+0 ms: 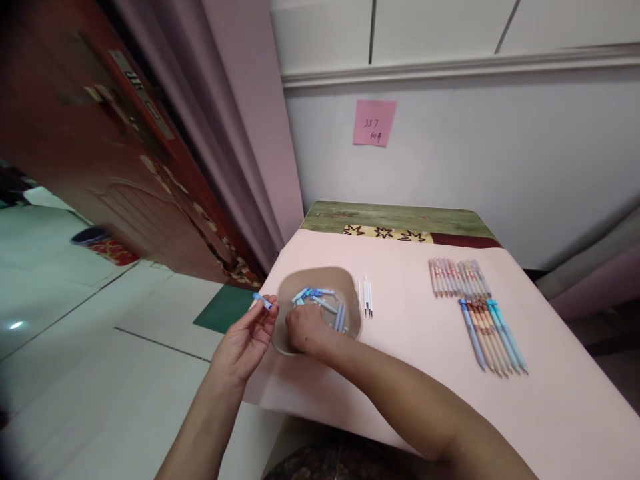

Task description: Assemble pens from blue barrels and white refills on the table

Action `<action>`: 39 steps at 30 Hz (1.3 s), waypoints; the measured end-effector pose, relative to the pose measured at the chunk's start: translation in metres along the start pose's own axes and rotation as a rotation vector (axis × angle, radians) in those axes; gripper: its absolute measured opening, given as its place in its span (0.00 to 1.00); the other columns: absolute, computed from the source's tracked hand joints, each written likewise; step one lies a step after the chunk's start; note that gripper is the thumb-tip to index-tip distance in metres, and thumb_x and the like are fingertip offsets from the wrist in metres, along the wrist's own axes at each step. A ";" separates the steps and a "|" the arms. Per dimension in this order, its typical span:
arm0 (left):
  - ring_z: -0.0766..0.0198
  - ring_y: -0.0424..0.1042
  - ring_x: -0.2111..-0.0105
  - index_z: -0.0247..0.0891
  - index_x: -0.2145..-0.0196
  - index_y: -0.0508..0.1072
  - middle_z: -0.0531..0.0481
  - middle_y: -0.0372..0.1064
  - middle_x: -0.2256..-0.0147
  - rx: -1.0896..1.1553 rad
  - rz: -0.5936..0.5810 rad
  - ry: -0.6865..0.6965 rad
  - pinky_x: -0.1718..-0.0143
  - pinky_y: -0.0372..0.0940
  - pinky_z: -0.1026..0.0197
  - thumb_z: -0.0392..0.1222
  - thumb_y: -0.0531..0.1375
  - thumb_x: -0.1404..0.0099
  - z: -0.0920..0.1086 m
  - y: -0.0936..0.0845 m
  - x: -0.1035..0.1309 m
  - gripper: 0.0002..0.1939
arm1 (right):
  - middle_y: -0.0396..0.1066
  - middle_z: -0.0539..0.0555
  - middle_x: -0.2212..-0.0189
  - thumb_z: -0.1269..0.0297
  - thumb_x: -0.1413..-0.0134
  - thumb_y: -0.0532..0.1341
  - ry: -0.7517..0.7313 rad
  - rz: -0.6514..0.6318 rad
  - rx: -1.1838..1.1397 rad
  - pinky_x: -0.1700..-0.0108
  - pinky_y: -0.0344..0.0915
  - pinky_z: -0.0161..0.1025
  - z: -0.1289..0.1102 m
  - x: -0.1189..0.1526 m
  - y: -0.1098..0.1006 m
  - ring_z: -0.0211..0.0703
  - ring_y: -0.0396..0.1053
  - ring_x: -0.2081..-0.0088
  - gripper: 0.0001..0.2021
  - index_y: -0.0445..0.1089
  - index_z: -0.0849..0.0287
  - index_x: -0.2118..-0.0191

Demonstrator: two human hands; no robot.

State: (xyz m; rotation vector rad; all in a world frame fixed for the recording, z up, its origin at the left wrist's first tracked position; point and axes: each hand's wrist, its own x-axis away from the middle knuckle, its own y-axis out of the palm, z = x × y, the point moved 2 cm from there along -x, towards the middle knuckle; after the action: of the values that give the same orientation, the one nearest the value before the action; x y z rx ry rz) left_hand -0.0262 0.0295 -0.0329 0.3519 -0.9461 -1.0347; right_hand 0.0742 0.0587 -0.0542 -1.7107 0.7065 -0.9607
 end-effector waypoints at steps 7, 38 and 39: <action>0.64 0.77 0.70 0.28 0.66 0.74 0.41 0.76 0.67 -0.070 -0.045 -0.026 0.67 0.74 0.65 0.27 0.56 0.37 -0.012 0.007 0.010 0.06 | 0.76 0.57 0.72 0.70 0.49 0.54 0.147 0.343 -0.402 0.69 0.63 0.32 0.048 0.045 -0.032 0.41 0.73 0.71 0.08 0.71 0.61 0.68; 0.66 0.75 0.74 0.28 0.62 0.73 0.44 0.76 0.72 0.088 0.014 -0.223 0.69 0.72 0.64 0.30 0.53 0.34 -0.042 0.033 0.016 0.10 | 0.73 0.51 0.76 0.59 0.45 0.58 0.250 0.760 -0.704 0.70 0.64 0.32 0.121 0.101 -0.056 0.38 0.70 0.74 0.10 0.73 0.58 0.68; 0.66 0.76 0.73 0.28 0.61 0.73 0.44 0.76 0.72 0.103 0.021 -0.215 0.69 0.72 0.63 0.30 0.52 0.34 -0.037 0.032 0.014 0.10 | 0.74 0.51 0.73 0.61 0.45 0.58 0.278 0.736 -0.578 0.67 0.64 0.33 0.124 0.098 -0.058 0.38 0.71 0.72 0.08 0.74 0.57 0.68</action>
State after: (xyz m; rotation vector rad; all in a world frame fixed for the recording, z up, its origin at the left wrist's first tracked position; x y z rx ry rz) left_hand 0.0240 0.0270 -0.0265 0.3194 -1.1969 -1.0210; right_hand 0.2311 0.0569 0.0052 -1.5782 1.7794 -0.4835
